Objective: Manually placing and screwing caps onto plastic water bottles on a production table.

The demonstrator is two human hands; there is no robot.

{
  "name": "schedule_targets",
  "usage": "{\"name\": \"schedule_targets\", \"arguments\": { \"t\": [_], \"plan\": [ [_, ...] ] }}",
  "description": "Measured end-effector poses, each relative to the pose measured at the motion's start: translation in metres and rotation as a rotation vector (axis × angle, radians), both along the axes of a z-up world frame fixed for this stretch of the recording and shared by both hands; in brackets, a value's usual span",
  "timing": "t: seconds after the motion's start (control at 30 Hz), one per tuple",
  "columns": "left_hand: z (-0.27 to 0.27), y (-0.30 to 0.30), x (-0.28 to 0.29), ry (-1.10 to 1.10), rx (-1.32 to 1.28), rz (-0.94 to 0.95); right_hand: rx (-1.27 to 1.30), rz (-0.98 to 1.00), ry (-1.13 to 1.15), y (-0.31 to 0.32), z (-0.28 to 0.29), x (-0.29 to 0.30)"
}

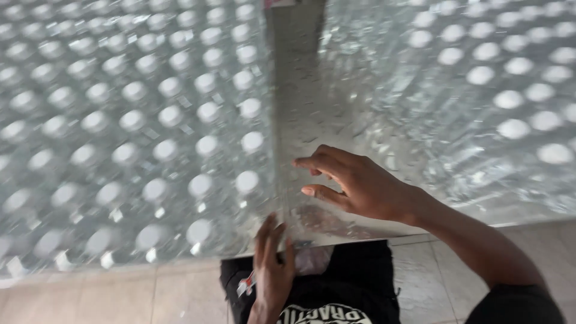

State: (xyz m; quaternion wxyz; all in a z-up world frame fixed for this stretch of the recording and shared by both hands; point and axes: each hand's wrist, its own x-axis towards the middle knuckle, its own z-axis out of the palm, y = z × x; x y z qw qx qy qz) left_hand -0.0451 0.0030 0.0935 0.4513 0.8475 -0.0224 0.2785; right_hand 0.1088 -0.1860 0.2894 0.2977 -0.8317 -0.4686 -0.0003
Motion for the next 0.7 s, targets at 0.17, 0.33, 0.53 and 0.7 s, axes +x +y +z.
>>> {"name": "schedule_targets", "arguments": {
  "t": [0.17, 0.33, 0.53, 0.7],
  "plan": [
    [0.002, -0.010, 0.007, -0.028, -0.036, 0.015, -0.012, -0.391, -0.392, -0.096, 0.008, -0.003],
    [0.015, -0.032, 0.018, -0.054, -0.118, -0.029, -0.765, -1.282, -0.545, -0.200, 0.021, -0.009],
    [0.014, -0.055, 0.035, -0.085, -0.042, -0.270, -0.645, -1.180, -0.016, -0.196, 0.036, 0.014],
    [0.036, -0.058, 0.040, -0.036, -0.061, -0.383, -0.576, -1.122, -0.046, -0.185, 0.021, 0.011]
  ]
}}
